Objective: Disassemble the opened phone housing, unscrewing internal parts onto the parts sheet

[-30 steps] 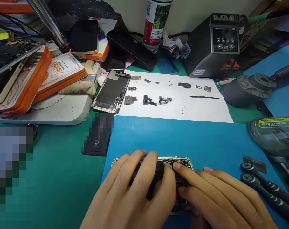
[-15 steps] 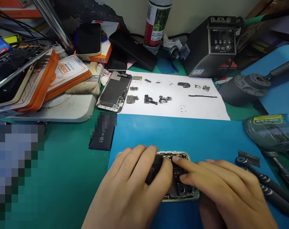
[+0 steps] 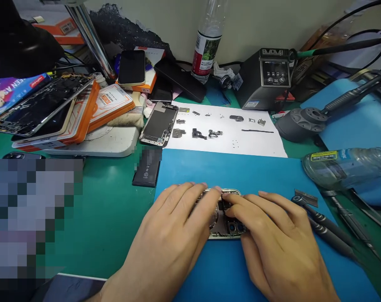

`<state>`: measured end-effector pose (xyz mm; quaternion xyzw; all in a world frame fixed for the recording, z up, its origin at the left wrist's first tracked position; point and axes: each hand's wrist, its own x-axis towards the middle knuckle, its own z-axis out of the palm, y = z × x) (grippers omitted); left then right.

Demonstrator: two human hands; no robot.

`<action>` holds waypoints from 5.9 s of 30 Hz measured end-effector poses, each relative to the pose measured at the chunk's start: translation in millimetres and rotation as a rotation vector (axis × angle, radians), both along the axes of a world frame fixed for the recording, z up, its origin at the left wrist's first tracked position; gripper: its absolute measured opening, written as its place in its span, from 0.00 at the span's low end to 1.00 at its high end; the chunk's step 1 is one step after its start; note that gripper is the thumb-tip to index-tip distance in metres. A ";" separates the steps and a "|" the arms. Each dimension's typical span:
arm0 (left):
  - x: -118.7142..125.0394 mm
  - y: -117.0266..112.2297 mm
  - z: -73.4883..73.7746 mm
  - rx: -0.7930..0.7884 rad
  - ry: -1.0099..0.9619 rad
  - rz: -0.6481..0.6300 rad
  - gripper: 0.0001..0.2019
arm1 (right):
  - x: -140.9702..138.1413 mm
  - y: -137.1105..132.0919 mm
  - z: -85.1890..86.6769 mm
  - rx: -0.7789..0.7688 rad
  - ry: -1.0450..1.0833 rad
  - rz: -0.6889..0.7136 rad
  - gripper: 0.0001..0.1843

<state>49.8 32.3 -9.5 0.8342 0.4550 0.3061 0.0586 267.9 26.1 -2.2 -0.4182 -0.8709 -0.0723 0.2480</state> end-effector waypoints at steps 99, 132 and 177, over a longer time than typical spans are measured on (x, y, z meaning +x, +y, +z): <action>48.2 -45.1 -14.4 0.200 0.189 0.099 0.29 | -28.4 39.0 42.8 -0.233 -0.057 0.273 0.17; 48.0 -46.4 -14.2 0.174 0.213 0.102 0.28 | -20.2 46.0 41.7 -0.183 -0.120 0.340 0.16; 38.4 -49.3 3.7 0.057 0.303 0.099 0.31 | -76.7 137.4 71.3 -0.696 -0.444 0.431 0.08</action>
